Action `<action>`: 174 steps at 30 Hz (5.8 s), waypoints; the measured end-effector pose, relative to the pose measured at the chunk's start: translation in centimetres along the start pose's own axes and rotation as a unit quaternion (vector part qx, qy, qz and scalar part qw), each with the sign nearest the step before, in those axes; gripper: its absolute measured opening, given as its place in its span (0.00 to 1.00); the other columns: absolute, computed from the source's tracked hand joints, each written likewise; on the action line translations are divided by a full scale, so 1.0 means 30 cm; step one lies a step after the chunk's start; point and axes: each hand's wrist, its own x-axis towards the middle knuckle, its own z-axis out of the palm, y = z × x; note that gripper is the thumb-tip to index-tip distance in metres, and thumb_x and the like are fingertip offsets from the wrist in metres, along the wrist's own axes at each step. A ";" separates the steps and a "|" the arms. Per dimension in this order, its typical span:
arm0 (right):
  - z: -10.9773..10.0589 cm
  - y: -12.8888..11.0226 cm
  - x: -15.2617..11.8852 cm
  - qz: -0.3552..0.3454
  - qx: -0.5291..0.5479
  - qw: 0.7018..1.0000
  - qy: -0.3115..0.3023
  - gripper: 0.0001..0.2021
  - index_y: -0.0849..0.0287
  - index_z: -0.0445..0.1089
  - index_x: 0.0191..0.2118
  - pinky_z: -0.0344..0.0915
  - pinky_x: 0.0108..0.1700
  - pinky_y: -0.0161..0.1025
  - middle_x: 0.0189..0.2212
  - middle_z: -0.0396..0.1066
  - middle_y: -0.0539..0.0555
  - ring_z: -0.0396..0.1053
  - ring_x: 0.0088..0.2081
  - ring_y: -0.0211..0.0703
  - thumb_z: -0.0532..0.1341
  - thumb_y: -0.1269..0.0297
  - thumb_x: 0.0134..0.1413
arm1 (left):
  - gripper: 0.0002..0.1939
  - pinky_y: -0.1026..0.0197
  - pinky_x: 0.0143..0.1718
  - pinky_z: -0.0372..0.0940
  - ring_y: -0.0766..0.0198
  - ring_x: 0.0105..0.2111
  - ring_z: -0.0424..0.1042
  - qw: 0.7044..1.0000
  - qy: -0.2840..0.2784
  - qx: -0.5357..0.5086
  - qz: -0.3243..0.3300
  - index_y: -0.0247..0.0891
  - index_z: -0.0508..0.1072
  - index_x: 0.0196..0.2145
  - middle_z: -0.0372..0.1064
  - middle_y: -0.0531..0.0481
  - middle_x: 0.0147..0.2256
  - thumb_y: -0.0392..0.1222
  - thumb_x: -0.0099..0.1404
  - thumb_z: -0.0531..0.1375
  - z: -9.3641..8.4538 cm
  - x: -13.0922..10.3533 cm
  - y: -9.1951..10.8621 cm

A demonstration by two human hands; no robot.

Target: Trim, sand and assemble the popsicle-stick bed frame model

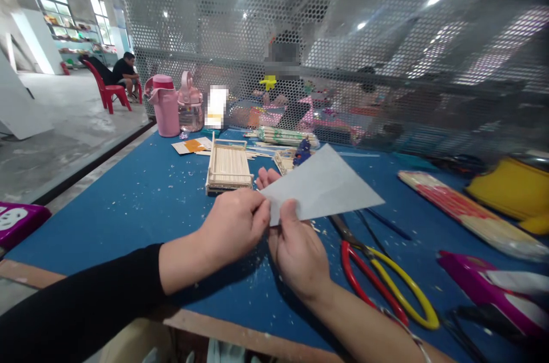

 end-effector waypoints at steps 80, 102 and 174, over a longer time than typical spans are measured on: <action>-0.106 -0.022 0.025 -0.183 -0.246 0.950 0.056 0.04 0.53 0.76 0.27 0.70 0.36 0.41 0.27 0.77 0.52 0.74 0.30 0.43 0.64 0.66 0.48 | 0.17 0.66 0.24 0.53 0.70 0.21 0.55 0.905 -0.051 -0.392 -0.157 0.34 0.69 0.23 0.57 0.56 0.19 0.50 0.61 0.56 -0.009 0.005 -0.065; -0.083 0.029 0.053 0.117 0.077 0.990 -0.018 0.16 0.59 0.71 0.27 0.55 0.26 0.33 0.21 0.65 0.47 0.58 0.23 0.33 0.68 0.51 0.38 | 0.08 0.58 0.42 0.66 0.63 0.36 0.73 0.916 0.045 -0.383 -0.112 0.36 0.78 0.35 0.76 0.46 0.35 0.38 0.56 0.62 0.012 0.009 -0.101; -0.133 0.007 0.104 0.072 -0.658 0.748 -0.039 0.10 0.61 0.67 0.39 0.61 0.34 0.42 0.35 0.75 0.61 0.72 0.38 0.56 0.58 0.63 0.50 | 0.14 0.67 0.22 0.60 0.69 0.21 0.64 0.914 0.019 -0.349 -0.206 0.32 0.77 0.29 0.72 0.49 0.23 0.48 0.56 0.60 0.029 0.070 -0.057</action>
